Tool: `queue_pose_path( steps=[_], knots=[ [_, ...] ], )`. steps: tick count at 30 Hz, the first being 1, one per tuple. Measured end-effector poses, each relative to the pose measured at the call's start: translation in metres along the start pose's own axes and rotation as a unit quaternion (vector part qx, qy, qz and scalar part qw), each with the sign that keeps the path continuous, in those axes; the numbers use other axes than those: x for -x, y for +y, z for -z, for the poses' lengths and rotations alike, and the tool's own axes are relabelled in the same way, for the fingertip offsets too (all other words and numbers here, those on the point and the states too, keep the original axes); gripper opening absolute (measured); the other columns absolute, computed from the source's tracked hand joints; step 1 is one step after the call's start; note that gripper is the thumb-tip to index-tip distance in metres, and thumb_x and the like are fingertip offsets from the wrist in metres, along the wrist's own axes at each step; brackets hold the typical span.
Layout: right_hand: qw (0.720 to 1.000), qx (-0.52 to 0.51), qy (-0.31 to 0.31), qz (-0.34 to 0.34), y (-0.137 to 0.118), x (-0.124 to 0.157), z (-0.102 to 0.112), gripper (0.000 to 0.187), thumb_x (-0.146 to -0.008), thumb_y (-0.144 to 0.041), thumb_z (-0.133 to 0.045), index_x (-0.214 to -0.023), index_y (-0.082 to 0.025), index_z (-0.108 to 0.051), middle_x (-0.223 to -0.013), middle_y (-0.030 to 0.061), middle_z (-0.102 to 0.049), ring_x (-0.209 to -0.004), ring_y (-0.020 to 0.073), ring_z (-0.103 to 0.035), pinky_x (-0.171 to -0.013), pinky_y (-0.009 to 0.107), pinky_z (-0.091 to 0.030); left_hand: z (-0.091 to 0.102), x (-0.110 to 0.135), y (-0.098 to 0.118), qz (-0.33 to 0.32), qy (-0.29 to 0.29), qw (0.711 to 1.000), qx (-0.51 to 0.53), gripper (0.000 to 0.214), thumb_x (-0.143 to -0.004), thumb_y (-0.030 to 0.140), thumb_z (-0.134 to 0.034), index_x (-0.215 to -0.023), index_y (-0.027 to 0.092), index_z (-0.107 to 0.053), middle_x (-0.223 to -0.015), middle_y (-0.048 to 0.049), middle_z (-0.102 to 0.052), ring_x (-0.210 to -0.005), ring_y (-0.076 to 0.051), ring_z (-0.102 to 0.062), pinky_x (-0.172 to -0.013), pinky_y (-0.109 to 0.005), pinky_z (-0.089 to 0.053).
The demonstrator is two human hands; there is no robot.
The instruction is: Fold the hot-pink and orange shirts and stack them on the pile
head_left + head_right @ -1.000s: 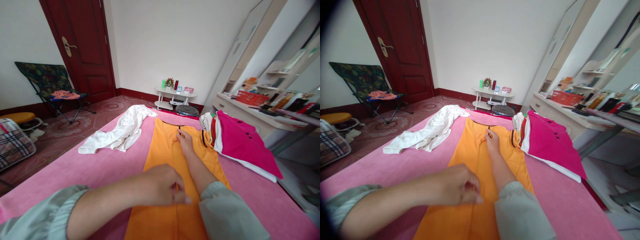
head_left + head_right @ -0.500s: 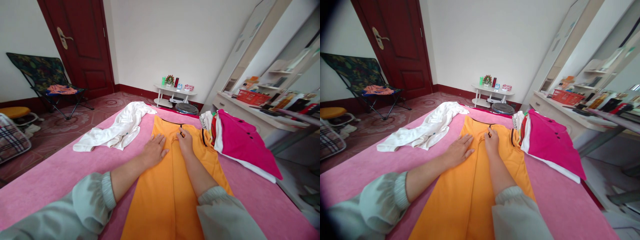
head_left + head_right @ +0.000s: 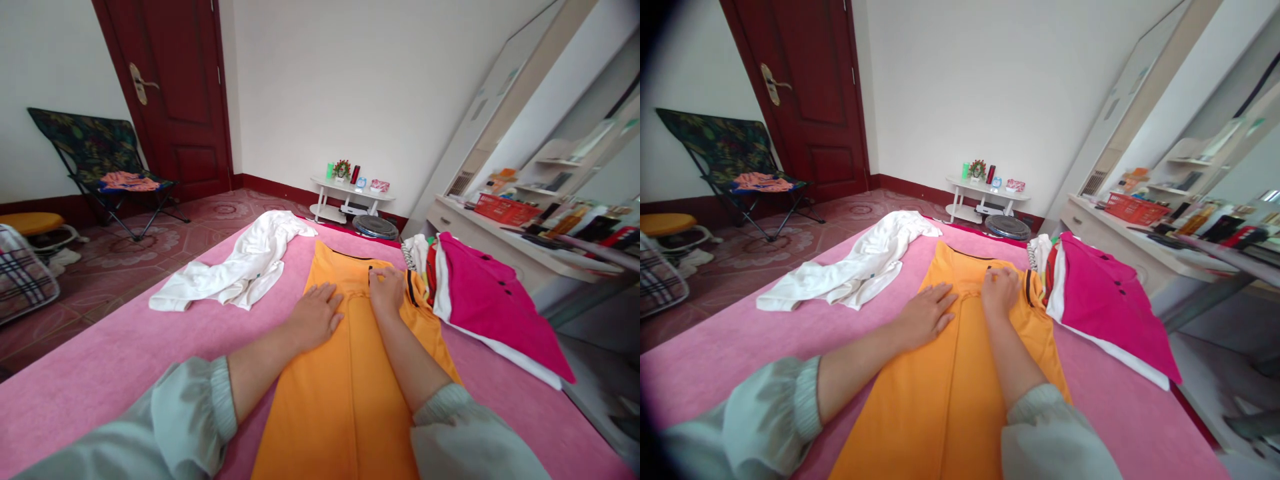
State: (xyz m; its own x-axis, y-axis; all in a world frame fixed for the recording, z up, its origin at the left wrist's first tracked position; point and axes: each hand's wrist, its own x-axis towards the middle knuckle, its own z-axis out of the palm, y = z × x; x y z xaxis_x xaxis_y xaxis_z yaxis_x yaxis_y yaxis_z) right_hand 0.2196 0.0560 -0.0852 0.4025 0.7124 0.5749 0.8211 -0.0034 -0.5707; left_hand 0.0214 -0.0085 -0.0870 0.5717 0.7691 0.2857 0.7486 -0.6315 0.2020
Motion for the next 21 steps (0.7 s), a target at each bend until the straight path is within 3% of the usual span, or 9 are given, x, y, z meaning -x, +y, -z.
queue_pose_path(
  steps=[3,6,9,12,15,21],
  knots=[
    [0.998,-0.024,-0.007,0.05,-0.018,-0.021,-0.011,0.023,-0.074,-0.017,-0.048,-0.082,-0.017,-0.07,-0.105,0.0103,-0.062,-0.104,0.0234,-0.054,-0.092,0.037,-0.041,-0.001,0.0,0.001,0.009,0.005,1.0,0.006,0.048,-0.093,0.039,-0.032,-0.135,0.018,-0.045,-0.144,-0.0105,-0.038,-0.133,-0.026,-0.033,-0.112,-0.041,-0.024],
    [0.984,-0.07,-0.141,0.082,-0.039,-0.041,-0.037,0.03,-0.073,-0.009,-0.045,-0.093,-0.015,-0.068,-0.096,0.0063,-0.067,-0.084,0.0154,-0.062,-0.082,0.027,-0.046,-0.003,-0.001,0.0,0.071,0.011,0.997,0.007,0.057,-0.09,0.046,-0.036,-0.138,0.014,-0.04,-0.148,-0.0146,-0.03,-0.137,-0.028,-0.025,-0.113,-0.042,-0.02],
    [0.969,-0.066,-0.232,0.047,-0.05,-0.053,-0.069,0.038,-0.072,-0.008,-0.047,-0.105,-0.014,-0.065,-0.083,0.0037,-0.07,-0.062,0.0117,-0.063,-0.069,0.023,-0.048,-0.005,-0.002,-0.001,0.124,0.002,0.992,0.005,0.071,-0.087,0.055,-0.034,-0.141,0.007,-0.035,-0.15,-0.0191,-0.024,-0.139,-0.031,-0.017,-0.114,-0.044,-0.016],
    [0.968,-0.049,-0.246,0.024,-0.049,-0.058,-0.093,0.044,-0.07,-0.009,-0.05,-0.112,-0.012,-0.062,-0.067,0.0017,-0.068,-0.052,0.0124,-0.061,-0.059,0.022,-0.048,-0.005,-0.002,-0.002,0.126,-0.009,0.992,0.008,0.073,-0.088,0.057,-0.03,-0.141,0.008,-0.034,-0.15,-0.0183,-0.023,-0.14,-0.03,-0.015,-0.114,-0.045,-0.014],
    [0.969,-0.036,-0.244,0.014,-0.044,-0.06,-0.106,0.042,-0.073,-0.013,-0.05,-0.113,-0.014,-0.063,-0.067,0.0013,-0.069,-0.053,0.0126,-0.061,-0.054,0.021,-0.046,-0.003,-0.002,-0.002,0.126,-0.014,0.992,0.013,0.072,-0.088,0.057,-0.028,-0.142,0.009,-0.034,-0.151,-0.0181,-0.022,-0.14,-0.03,-0.015,-0.114,-0.046,-0.014],
    [0.978,0.016,-0.209,0.017,-0.045,-0.058,-0.107,0.019,-0.072,-0.022,-0.055,-0.078,-0.02,-0.073,-0.074,0.0041,-0.071,-0.072,0.0171,-0.064,-0.06,0.021,-0.044,-0.001,-0.001,0.0,0.124,-0.013,0.992,0.019,0.072,-0.088,0.056,-0.028,-0.142,0.009,-0.035,-0.151,-0.0186,-0.022,-0.14,-0.031,-0.013,-0.114,-0.046,-0.013]
  ],
)
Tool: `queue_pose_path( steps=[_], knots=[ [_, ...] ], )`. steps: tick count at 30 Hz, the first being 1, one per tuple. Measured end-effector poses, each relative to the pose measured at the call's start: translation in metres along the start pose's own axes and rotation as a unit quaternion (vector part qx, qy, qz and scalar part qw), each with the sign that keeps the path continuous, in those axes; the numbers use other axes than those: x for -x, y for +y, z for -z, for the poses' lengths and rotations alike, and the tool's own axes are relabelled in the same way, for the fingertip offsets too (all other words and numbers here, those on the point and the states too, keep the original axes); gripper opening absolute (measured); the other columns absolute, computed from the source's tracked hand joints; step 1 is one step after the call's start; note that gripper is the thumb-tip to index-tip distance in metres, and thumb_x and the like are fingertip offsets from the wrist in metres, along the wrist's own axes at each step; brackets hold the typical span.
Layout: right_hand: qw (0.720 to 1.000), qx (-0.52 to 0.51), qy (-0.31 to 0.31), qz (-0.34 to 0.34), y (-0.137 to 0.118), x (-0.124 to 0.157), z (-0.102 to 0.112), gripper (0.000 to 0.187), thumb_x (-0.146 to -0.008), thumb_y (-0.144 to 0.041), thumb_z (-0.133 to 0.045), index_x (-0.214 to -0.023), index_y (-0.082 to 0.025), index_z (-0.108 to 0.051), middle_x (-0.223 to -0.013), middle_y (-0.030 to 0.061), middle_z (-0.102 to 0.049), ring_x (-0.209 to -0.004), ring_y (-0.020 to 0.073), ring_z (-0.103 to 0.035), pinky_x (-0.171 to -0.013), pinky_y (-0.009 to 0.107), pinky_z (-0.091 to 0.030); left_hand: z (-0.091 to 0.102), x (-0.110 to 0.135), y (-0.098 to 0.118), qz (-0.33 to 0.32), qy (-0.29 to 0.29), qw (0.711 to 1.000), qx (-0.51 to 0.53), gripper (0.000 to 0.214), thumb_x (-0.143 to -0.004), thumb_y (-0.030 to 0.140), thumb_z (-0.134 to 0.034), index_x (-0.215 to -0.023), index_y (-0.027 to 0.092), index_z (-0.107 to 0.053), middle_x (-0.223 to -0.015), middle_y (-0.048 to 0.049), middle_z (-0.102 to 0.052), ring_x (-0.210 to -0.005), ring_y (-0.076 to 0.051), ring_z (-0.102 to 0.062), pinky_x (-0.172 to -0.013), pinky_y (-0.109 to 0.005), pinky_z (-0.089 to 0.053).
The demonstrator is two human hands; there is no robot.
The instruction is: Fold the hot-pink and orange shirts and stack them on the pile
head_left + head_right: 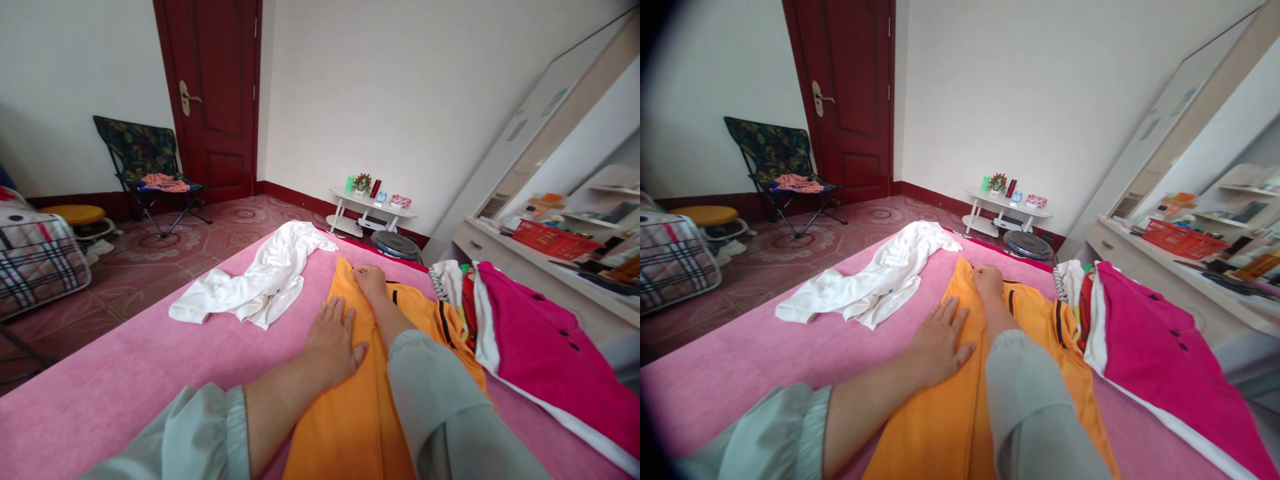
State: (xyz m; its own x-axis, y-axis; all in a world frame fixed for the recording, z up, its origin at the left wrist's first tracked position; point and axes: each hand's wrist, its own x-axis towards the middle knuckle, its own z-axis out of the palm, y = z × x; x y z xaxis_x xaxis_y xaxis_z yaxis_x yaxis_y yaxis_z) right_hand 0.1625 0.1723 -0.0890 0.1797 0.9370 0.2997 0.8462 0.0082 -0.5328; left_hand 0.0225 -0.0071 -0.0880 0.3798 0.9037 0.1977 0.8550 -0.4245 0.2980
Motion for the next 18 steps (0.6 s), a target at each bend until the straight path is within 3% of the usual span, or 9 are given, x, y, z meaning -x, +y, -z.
queue_pose_path(
  steps=[5,9,12,15,18],
  knots=[
    [0.997,0.05,0.045,-0.043,-0.0015,0.0042,0.0021,0.024,-0.073,-0.019,-0.049,-0.076,-0.012,-0.072,-0.076,0.0137,-0.07,-0.072,0.0217,-0.063,-0.06,0.025,-0.041,0.0015,0.0012,0.0011,0.002,0.003,1.0,-0.002,0.071,-0.088,0.056,-0.029,-0.141,0.01,-0.036,-0.151,-0.0178,-0.022,-0.14,-0.03,-0.013,-0.114,-0.046,-0.013],
    [0.998,0.052,0.02,-0.025,-0.0064,0.0041,0.0031,0.025,-0.075,-0.025,-0.052,-0.085,-0.017,-0.073,-0.082,0.0083,-0.071,-0.075,0.0181,-0.063,-0.06,0.022,-0.041,0.004,0.0006,0.0017,0.0,-0.003,1.0,0.001,0.069,-0.088,0.055,-0.029,-0.14,0.011,-0.038,-0.151,-0.0173,-0.023,-0.14,-0.03,-0.014,-0.114,-0.045,-0.014],
    [0.998,0.055,-0.01,-0.018,-0.01,0.0037,0.003,0.02,-0.073,-0.031,-0.057,-0.082,-0.024,-0.073,-0.08,0.0031,-0.072,-0.075,0.0163,-0.063,-0.06,0.021,-0.041,0.0053,0.0003,0.002,0.003,-0.006,1.0,0.003,0.069,-0.088,0.055,-0.029,-0.14,0.011,-0.038,-0.15,-0.0178,-0.023,-0.14,-0.03,-0.014,-0.114,-0.045,-0.014],
    [0.996,0.069,-0.003,-0.054,-0.0093,0.0038,0.0022,0.019,-0.074,-0.027,-0.054,-0.073,-0.02,-0.072,-0.074,0.0076,-0.071,-0.071,0.0183,-0.063,-0.059,0.023,-0.041,0.0054,0.0005,0.0023,0.003,-0.004,1.0,0.006,0.069,-0.088,0.055,-0.029,-0.14,0.01,-0.038,-0.151,-0.0185,-0.022,-0.14,-0.031,-0.013,-0.114,-0.045,-0.013],
    [0.993,0.081,0.021,-0.089,-0.0067,0.004,0.0012,0.021,-0.074,-0.022,-0.052,-0.075,-0.016,-0.072,-0.077,0.0125,-0.07,-0.072,0.0219,-0.064,-0.06,0.026,-0.042,0.0051,0.0008,0.0023,0.004,-0.006,1.0,0.007,0.069,-0.088,0.055,-0.029,-0.141,0.011,-0.037,-0.151,-0.0179,-0.021,-0.14,-0.03,-0.013,-0.114,-0.045,-0.012]
  ],
)
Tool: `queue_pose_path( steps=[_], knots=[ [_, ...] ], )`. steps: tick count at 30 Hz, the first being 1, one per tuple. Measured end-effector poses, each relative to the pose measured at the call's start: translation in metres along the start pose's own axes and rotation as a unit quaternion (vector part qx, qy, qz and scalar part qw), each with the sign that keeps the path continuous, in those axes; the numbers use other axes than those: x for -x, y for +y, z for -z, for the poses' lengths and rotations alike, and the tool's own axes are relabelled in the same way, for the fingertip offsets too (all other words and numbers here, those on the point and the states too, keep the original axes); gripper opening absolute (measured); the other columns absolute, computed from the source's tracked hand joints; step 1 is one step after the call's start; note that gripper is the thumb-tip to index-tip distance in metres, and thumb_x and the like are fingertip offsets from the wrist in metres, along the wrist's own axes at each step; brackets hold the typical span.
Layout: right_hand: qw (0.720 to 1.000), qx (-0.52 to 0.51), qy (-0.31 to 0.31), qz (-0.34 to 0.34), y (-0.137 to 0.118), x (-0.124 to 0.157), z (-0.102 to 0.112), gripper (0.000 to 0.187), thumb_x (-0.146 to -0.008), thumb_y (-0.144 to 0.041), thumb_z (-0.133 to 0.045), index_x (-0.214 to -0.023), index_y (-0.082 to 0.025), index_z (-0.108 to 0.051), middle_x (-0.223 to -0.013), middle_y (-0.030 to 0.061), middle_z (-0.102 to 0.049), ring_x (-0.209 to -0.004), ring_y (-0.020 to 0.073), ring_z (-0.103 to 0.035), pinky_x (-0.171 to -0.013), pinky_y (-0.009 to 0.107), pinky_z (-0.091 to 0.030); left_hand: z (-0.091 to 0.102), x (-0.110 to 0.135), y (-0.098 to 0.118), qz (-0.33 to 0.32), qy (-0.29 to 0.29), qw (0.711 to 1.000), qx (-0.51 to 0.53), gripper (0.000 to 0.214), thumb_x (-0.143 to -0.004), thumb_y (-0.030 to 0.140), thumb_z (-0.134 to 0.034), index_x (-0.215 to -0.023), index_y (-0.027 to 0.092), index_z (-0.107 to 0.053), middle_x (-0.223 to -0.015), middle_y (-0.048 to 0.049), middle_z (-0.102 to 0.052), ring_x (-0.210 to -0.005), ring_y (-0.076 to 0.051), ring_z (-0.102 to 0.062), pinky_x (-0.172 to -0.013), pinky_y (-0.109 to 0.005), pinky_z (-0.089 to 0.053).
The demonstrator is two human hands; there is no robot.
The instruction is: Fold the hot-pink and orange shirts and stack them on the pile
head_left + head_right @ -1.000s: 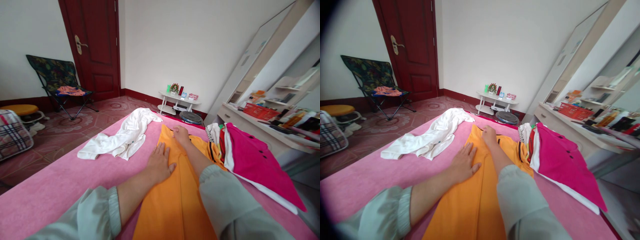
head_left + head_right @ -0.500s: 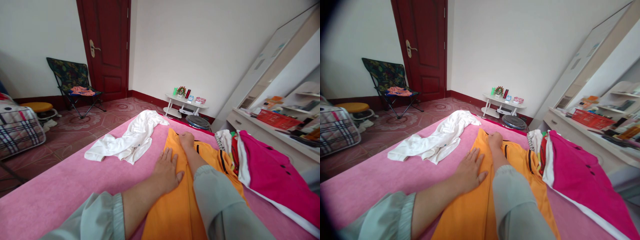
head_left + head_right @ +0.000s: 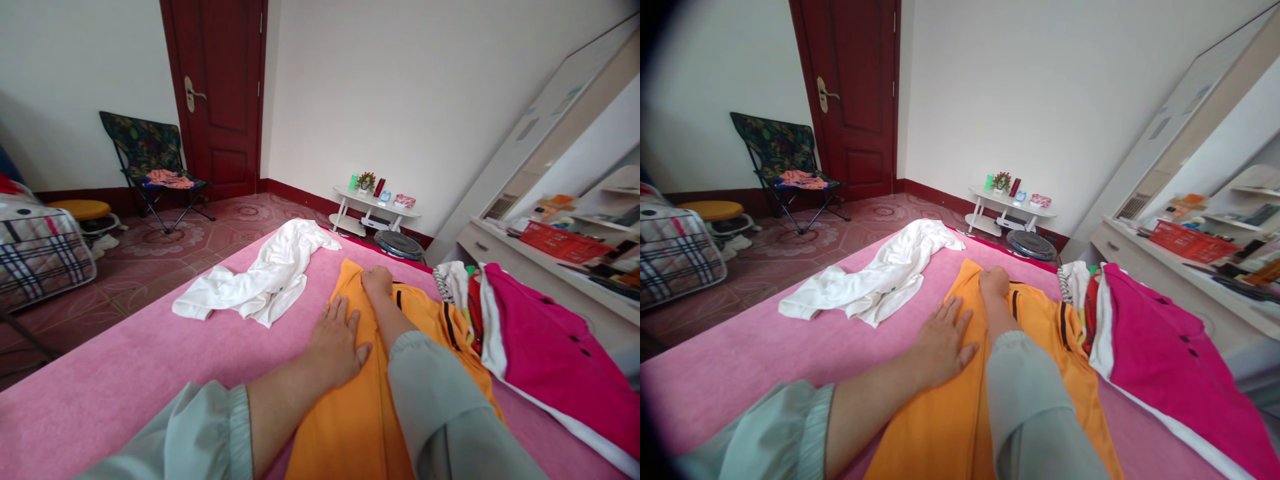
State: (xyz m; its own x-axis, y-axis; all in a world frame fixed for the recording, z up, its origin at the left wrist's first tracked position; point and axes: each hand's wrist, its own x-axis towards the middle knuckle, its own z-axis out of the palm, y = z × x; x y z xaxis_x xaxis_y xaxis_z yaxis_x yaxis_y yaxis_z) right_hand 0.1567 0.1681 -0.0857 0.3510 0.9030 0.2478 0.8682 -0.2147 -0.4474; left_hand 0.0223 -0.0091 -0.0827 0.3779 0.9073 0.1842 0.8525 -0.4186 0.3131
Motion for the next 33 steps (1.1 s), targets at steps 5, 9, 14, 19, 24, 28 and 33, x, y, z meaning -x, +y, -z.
queue_pose_path(
  steps=[5,9,14,19,24,28,33],
  knots=[
    [1.0,-0.009,0.008,0.029,0.0,0.005,0.002,0.02,-0.076,-0.027,-0.053,-0.084,-0.018,-0.07,-0.086,0.0095,-0.07,-0.079,0.0207,-0.063,-0.066,0.026,-0.044,-0.003,-0.001,-0.002,-0.003,0.004,1.0,0.0,0.069,-0.088,0.055,-0.029,-0.141,0.011,-0.037,-0.151,-0.0163,-0.021,-0.141,-0.031,-0.011,-0.114,-0.045,-0.012],
    [0.991,-0.042,0.058,0.117,0.0,0.013,-0.001,0.025,-0.081,-0.024,-0.046,-0.094,-0.02,-0.067,-0.097,0.006,-0.067,-0.086,0.0175,-0.06,-0.075,0.026,-0.044,-0.007,-0.001,-0.003,-0.013,0.014,1.0,-0.004,0.069,-0.088,0.055,-0.027,-0.14,0.011,-0.038,-0.151,-0.0158,-0.023,-0.14,-0.032,-0.011,-0.114,-0.047,-0.012],
    [0.968,-0.073,-0.044,0.235,-0.001,0.008,-0.008,0.027,-0.079,-0.017,-0.05,-0.099,-0.02,-0.068,-0.101,0.0025,-0.068,-0.089,0.0139,-0.06,-0.082,0.023,-0.044,-0.003,0.001,-0.002,-0.033,0.009,0.999,-0.014,0.065,-0.09,0.053,-0.025,-0.14,0.013,-0.037,-0.151,-0.0131,-0.026,-0.14,-0.028,-0.016,-0.114,-0.046,-0.011],
    [0.98,-0.065,-0.01,0.187,0.023,0.004,0.022,0.033,-0.081,-0.019,-0.046,-0.109,-0.014,-0.064,-0.109,0.0091,-0.066,-0.094,0.0171,-0.061,-0.086,0.028,-0.044,0.0,0.004,-0.002,-0.077,0.018,0.997,-0.011,0.06,-0.092,0.048,-0.027,-0.138,0.012,-0.041,-0.148,-0.015,-0.03,-0.138,-0.027,-0.023,-0.115,-0.043,-0.013],
    [0.995,0.072,0.06,0.032,0.069,0.017,0.067,0.048,-0.082,-0.051,-0.046,-0.109,-0.016,-0.063,-0.104,0.0161,-0.066,-0.098,0.0319,-0.06,-0.08,0.042,-0.044,-0.004,0.004,0.0,-0.109,0.02,0.994,0.005,0.054,-0.093,0.042,-0.028,-0.137,0.012,-0.041,-0.148,-0.0149,-0.031,-0.137,-0.027,-0.025,-0.113,-0.04,-0.018],
    [0.994,0.095,-0.054,-0.008,0.08,0.027,0.074,0.058,-0.078,-0.064,-0.045,-0.102,-0.016,-0.066,-0.096,0.0156,-0.068,-0.091,0.0308,-0.063,-0.076,0.039,-0.045,-0.006,0.005,0.004,-0.121,0.016,0.993,0.007,0.055,-0.093,0.041,-0.028,-0.138,0.011,-0.04,-0.148,-0.0157,-0.03,-0.138,-0.027,-0.024,-0.113,-0.041,-0.019],
    [0.989,0.023,0.038,0.138,0.074,0.039,0.059,0.043,-0.079,-0.02,-0.049,-0.121,-0.023,-0.057,-0.108,0.0058,-0.064,-0.1,0.0198,-0.059,-0.082,0.028,-0.043,-0.005,0.009,0.005,-0.138,0.005,0.99,0.004,0.055,-0.093,0.041,-0.027,-0.14,0.012,-0.037,-0.149,-0.0146,-0.029,-0.138,-0.026,-0.022,-0.113,-0.041,-0.019]
  ],
)
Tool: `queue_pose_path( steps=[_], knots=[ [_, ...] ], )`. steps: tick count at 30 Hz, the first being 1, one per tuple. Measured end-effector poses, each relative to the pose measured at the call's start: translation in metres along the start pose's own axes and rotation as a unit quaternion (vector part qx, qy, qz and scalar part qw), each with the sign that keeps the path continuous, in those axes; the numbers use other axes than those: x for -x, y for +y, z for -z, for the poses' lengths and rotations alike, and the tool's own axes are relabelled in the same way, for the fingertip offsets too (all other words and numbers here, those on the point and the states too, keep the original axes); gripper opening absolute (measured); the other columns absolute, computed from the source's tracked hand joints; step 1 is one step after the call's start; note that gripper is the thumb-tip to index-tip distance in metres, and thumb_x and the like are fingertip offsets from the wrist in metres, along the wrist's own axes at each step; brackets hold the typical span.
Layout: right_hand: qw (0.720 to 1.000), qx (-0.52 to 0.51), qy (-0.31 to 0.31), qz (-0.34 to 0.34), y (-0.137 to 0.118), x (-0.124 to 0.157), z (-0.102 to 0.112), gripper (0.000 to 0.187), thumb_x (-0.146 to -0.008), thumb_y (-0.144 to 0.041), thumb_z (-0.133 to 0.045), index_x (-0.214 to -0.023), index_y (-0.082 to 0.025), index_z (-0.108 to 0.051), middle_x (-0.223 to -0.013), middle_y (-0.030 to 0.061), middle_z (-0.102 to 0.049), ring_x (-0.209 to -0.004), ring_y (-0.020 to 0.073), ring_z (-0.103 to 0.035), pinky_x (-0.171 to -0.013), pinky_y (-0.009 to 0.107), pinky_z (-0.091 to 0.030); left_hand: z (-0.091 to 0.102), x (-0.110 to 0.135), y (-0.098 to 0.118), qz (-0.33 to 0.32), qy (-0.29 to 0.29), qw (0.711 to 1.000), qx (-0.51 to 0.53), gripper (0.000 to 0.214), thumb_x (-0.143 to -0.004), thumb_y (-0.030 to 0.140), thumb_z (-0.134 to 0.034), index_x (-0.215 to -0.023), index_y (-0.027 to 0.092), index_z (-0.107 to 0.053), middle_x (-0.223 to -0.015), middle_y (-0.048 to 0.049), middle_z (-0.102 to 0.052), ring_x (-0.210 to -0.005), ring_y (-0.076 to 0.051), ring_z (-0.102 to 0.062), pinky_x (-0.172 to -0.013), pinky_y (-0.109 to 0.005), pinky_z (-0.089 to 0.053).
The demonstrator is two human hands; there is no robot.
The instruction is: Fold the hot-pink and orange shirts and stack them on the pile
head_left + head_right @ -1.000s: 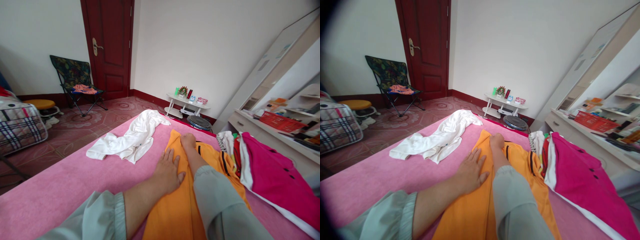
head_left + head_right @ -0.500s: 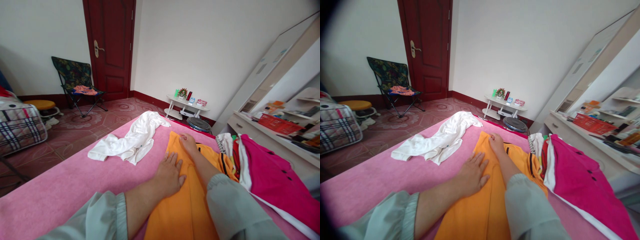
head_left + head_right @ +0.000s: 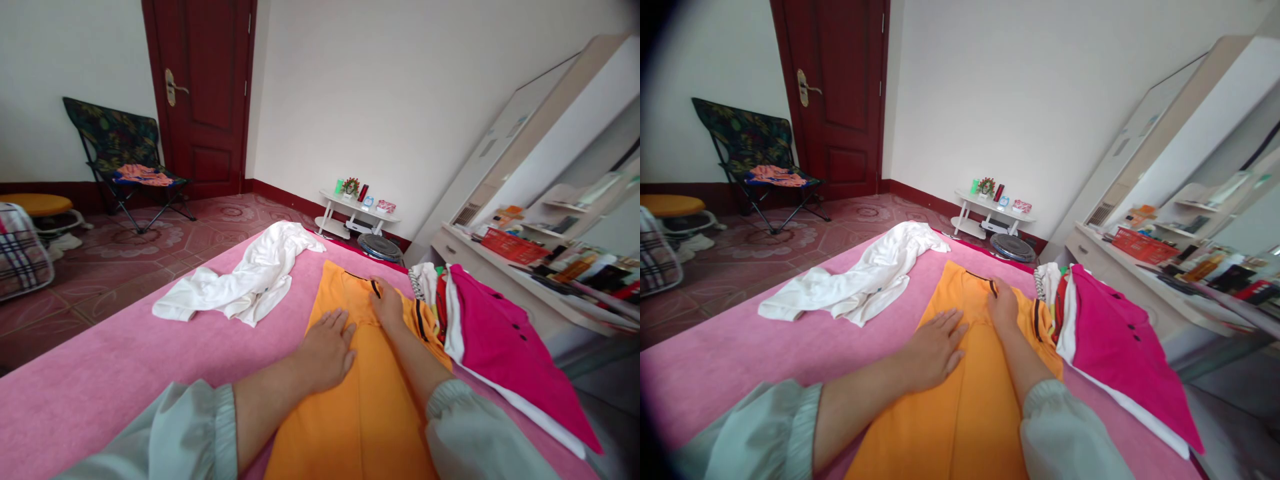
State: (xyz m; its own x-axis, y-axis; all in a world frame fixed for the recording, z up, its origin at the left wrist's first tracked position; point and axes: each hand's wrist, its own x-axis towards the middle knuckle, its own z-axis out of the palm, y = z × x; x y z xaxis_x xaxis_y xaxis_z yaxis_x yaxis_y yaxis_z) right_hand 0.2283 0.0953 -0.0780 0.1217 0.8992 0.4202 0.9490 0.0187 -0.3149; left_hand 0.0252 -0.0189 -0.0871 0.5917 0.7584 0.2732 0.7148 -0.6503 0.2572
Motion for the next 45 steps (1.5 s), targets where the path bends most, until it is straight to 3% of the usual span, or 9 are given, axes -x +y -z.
queue_pose_path(
  steps=[3,7,11,14,19,25,34,39,45],
  knots=[
    [0.997,0.021,0.067,-0.013,-0.002,0.008,-0.005,0.046,-0.08,-0.012,-0.039,-0.118,-0.026,-0.06,-0.105,0.0065,-0.06,-0.097,0.0205,-0.058,-0.079,0.029,-0.043,0.0,0.001,-0.001,-0.004,0.001,1.0,-0.001,0.055,-0.094,0.041,-0.026,-0.14,0.013,-0.037,-0.15,-0.014,-0.028,-0.139,-0.027,-0.021,-0.113,-0.042,-0.018],
    [0.993,0.064,0.032,-0.094,-0.002,0.011,-0.007,0.041,-0.083,-0.024,-0.044,-0.122,-0.026,-0.057,-0.11,0.0091,-0.057,-0.094,0.0239,-0.059,-0.076,0.032,-0.044,-0.002,0.0,-0.002,-0.007,-0.003,1.0,-0.004,0.054,-0.094,0.041,-0.026,-0.14,0.014,-0.036,-0.15,-0.0127,-0.027,-0.139,-0.025,-0.02,-0.114,-0.042,-0.016],
    [0.987,0.062,0.049,-0.139,-0.002,0.01,-0.01,0.053,-0.088,-0.043,-0.038,-0.133,-0.015,-0.044,-0.121,0.0174,-0.052,-0.105,0.0293,-0.055,-0.085,0.038,-0.043,-0.003,0.0,-0.003,-0.011,-0.007,1.0,-0.003,0.054,-0.095,0.041,-0.025,-0.141,0.015,-0.034,-0.151,-0.0123,-0.026,-0.14,-0.024,-0.019,-0.114,-0.041,-0.015],
    [0.992,0.047,0.036,-0.114,-0.001,0.017,-0.01,0.064,-0.088,-0.046,-0.038,-0.138,-0.006,-0.034,-0.132,0.0232,-0.044,-0.123,0.0322,-0.042,-0.099,0.041,-0.034,-0.005,0.0,-0.005,-0.012,-0.005,1.0,-0.001,0.055,-0.094,0.043,-0.025,-0.141,0.015,-0.034,-0.151,-0.0115,-0.026,-0.14,-0.023,-0.019,-0.114,-0.041,-0.014],
    [0.998,0.015,-0.032,-0.05,-0.002,0.054,0.005,0.072,-0.089,-0.05,-0.036,-0.145,-0.008,-0.018,-0.15,0.023,-0.018,-0.138,0.0306,-0.02,-0.106,0.043,-0.025,-0.003,-0.001,-0.005,0.0,-0.019,1.0,-0.004,0.056,-0.094,0.045,-0.027,-0.142,0.017,-0.034,-0.152,-0.0106,-0.022,-0.14,-0.023,-0.017,-0.114,-0.041,-0.015],
    [0.993,0.049,-0.111,0.013,-0.004,0.114,0.036,0.075,-0.089,-0.055,-0.037,-0.147,-0.014,-0.015,-0.152,0.0181,-0.018,-0.139,0.0278,-0.019,-0.108,0.045,-0.022,0.002,0.01,0.008,0.009,-0.006,1.0,-0.019,0.056,-0.095,0.045,-0.023,-0.14,0.015,-0.036,-0.151,-0.0092,-0.026,-0.139,-0.024,-0.019,-0.114,-0.038,-0.01],
    [0.976,0.103,-0.181,0.064,-0.01,0.186,0.078,0.058,-0.094,-0.05,-0.026,-0.144,-0.023,-0.029,-0.153,0.0069,-0.02,-0.14,0.0246,-0.015,-0.11,0.049,-0.016,0.021,0.07,0.027,0.017,-0.053,0.998,-0.018,0.064,-0.092,0.056,-0.025,-0.142,0.017,-0.034,-0.153,-0.0103,-0.019,-0.14,-0.027,-0.013,-0.114,-0.043,-0.01],
    [0.98,0.103,-0.154,0.078,-0.011,0.193,0.08,0.056,-0.094,-0.048,-0.026,-0.142,-0.021,-0.033,-0.151,0.0078,-0.024,-0.139,0.0249,-0.018,-0.11,0.048,-0.016,0.041,0.116,0.04,0.008,-0.123,0.992,0.0,0.075,-0.088,0.066,-0.02,-0.146,0.019,-0.023,-0.154,-0.0108,-0.003,-0.141,-0.028,-0.002,-0.114,-0.046,-0.01],
    [0.981,0.101,-0.15,0.069,-0.013,0.193,0.08,0.056,-0.093,-0.048,-0.028,-0.141,-0.02,-0.036,-0.15,0.0093,-0.027,-0.138,0.0266,-0.021,-0.109,0.047,-0.017,0.063,0.152,0.085,-0.017,-0.207,0.977,0.056,0.08,-0.086,0.068,-0.028,-0.147,0.018,-0.017,-0.152,-0.0124,0.004,-0.14,-0.031,0.002,-0.114,-0.049,-0.012]
  ],
)
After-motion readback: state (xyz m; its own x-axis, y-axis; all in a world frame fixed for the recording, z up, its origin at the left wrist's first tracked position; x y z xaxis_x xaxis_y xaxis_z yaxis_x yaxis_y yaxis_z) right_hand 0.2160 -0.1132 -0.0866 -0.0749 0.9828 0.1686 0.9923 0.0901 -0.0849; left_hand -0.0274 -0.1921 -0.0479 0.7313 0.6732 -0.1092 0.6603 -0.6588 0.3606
